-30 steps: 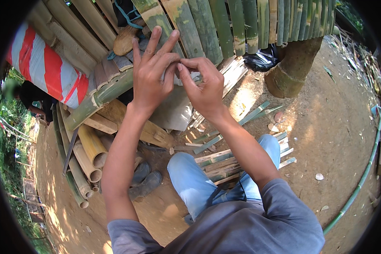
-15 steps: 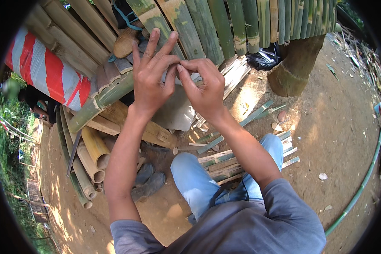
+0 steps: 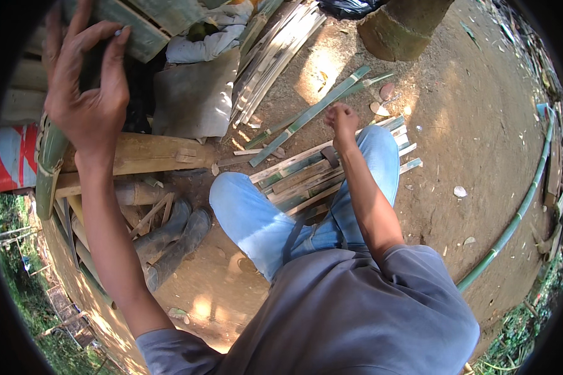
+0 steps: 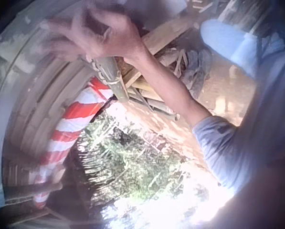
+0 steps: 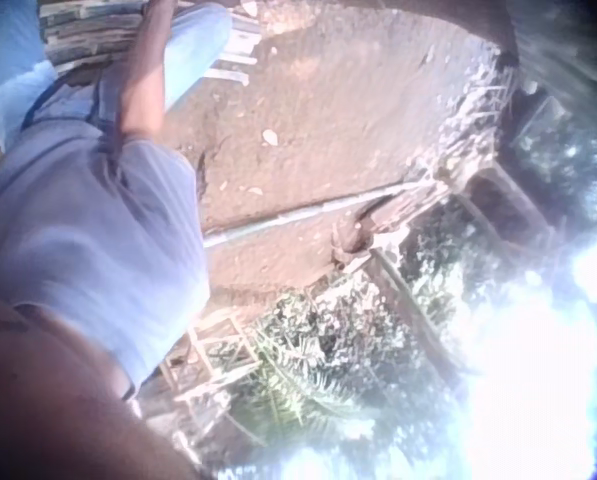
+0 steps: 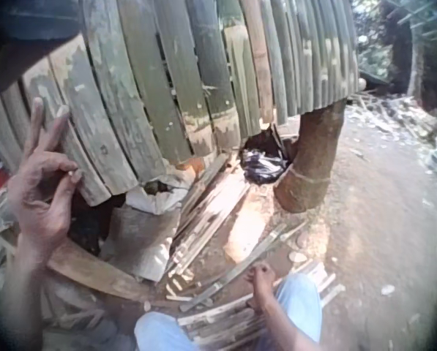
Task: The person sits on the ground and assembles a bamboo structure by inserting split bamboo strips into a vertical frame. They use a wooden mallet to tap the strips into place and adjust their alignment with their hands. The person occasionally picks up new strips from a pile on the ground and continues the assembly process.
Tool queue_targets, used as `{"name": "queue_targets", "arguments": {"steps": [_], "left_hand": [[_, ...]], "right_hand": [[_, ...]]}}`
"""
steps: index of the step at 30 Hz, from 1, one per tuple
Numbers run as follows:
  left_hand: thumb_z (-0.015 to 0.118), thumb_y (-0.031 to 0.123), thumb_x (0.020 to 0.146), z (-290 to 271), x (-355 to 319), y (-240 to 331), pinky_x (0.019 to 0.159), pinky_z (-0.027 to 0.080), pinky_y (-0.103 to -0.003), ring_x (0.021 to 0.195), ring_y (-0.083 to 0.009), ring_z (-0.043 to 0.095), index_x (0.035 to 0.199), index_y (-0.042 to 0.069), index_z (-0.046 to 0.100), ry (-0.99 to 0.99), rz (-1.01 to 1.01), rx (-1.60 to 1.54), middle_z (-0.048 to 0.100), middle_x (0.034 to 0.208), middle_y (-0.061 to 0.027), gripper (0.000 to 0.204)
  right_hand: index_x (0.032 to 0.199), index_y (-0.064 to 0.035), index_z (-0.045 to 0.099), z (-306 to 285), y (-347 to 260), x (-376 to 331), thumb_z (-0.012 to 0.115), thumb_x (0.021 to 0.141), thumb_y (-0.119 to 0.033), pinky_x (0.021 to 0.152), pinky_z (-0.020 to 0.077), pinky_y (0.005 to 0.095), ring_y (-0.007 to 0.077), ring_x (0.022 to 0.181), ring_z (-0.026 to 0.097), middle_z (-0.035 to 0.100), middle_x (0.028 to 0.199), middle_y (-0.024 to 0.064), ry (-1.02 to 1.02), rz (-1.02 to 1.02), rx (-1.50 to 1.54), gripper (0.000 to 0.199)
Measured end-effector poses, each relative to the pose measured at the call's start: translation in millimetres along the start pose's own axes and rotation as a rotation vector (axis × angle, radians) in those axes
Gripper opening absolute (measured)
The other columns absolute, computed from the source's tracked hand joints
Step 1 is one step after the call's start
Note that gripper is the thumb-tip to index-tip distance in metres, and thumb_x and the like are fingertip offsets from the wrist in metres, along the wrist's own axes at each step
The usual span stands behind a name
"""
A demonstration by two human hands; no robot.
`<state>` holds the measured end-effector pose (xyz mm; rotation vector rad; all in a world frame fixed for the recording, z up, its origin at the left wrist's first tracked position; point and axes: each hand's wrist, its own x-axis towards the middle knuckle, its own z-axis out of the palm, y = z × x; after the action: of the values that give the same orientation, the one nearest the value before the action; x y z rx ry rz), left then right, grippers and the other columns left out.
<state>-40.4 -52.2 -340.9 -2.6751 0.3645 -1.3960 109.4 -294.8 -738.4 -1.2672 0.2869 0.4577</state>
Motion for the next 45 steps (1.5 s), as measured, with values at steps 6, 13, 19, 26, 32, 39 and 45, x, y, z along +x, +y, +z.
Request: {"name": "queue_targets", "arguments": {"steps": [6, 13, 19, 26, 32, 39, 45], "left_hand": [[0.071, -0.004, 0.083, 2.7, -16.1, -17.9, 0.112, 0.031, -0.05, 0.128, -0.0322, 0.05, 0.097, 0.0, 0.067, 0.009, -0.106, -0.156, 0.063, 0.125, -0.021, 0.016], [0.07, -0.005, 0.084, 9.8, 2.4, -5.2, 0.117, 0.02, -0.044, 0.147, -0.0312, 0.025, 0.094, 0.004, 0.065, -0.014, -0.019, -0.032, 0.055, 0.136, -0.0213, 0.015], [0.072, -0.004, 0.074, 3.4, 3.5, -7.1, 0.118, 0.016, -0.047, 0.146, -0.0312, 0.027, 0.083, 0.005, 0.065, 0.017, -0.084, 0.022, 0.06, 0.131, -0.0173, 0.015], [0.069, -0.003, 0.07, -1.4, 1.7, -2.3, 0.117, 0.015, -0.053, 0.145, -0.0298, 0.032, 0.076, 0.01, 0.066, 0.013, -0.133, 0.042, 0.062, 0.132, -0.0088, 0.014], [0.072, -0.005, 0.076, -8.1, 7.5, 3.4, 0.118, 0.017, -0.051, 0.145, -0.0311, 0.031, 0.083, 0.006, 0.065, -0.03, -0.127, 0.039, 0.06, 0.133, -0.013, 0.014], [0.07, -0.008, 0.07, -9.3, 3.6, 2.0, 0.117, 0.017, -0.054, 0.144, -0.0299, 0.033, 0.08, 0.007, 0.064, -0.032, -0.146, 0.016, 0.06, 0.134, -0.0099, 0.019], [0.068, -0.01, 0.068, -12.0, 5.8, 0.5, 0.117, 0.017, -0.055, 0.143, -0.0297, 0.034, 0.08, 0.008, 0.064, -0.029, -0.133, 0.001, 0.06, 0.134, -0.0088, 0.022]], "right_hand": [[0.114, 0.0058, 0.053, -34.2, 142.0, -5.0, 0.069, 0.081, -0.026, 0.096, 0.0458, 0.0492, 0.0401, 0.115, 0.054, 0.057, 0.113, 0.0264, 0.353, 0.147, -1.188, 0.048], [0.131, 0.011, 0.035, -51.5, 217.5, -45.4, 0.085, 0.071, -0.036, 0.104, 0.0436, 0.0473, 0.0428, 0.122, 0.05, 0.05, 0.128, 0.0303, 0.688, 0.549, -0.772, 0.09], [0.131, 0.0014, 0.036, -46.2, 254.7, -46.1, 0.087, 0.07, -0.03, 0.097, 0.0499, 0.0466, 0.0391, 0.113, 0.059, 0.055, 0.128, 0.0242, 0.563, 0.809, -0.437, 0.085], [0.126, -0.0016, 0.046, -18.9, 205.1, -39.7, 0.069, 0.084, -0.03, 0.089, 0.0525, 0.0436, 0.0344, 0.106, 0.063, 0.061, 0.122, 0.0187, 0.615, 0.728, -0.184, 0.055], [0.104, 0.0, 0.054, -25.8, 166.2, -18.4, 0.054, 0.091, -0.02, 0.059, 0.0514, 0.0349, 0.0225, 0.071, 0.062, 0.061, 0.089, 0.0108, 0.296, 0.569, 0.329, 0.024], [0.1, -0.0074, 0.05, -14.7, 34.9, -68.2, 0.053, 0.088, -0.012, 0.045, 0.041, 0.0276, 0.012, 0.05, 0.042, 0.045, 0.07, 0.0016, -0.21, 0.438, 0.105, 0.013], [0.115, -0.0054, 0.049, 0.7, -38.2, -132.3, 0.048, 0.091, -0.01, 0.044, 0.0409, 0.027, 0.0109, 0.051, 0.047, 0.048, 0.072, 0.0013, -0.305, 0.12, -0.148, 0.025]]}}
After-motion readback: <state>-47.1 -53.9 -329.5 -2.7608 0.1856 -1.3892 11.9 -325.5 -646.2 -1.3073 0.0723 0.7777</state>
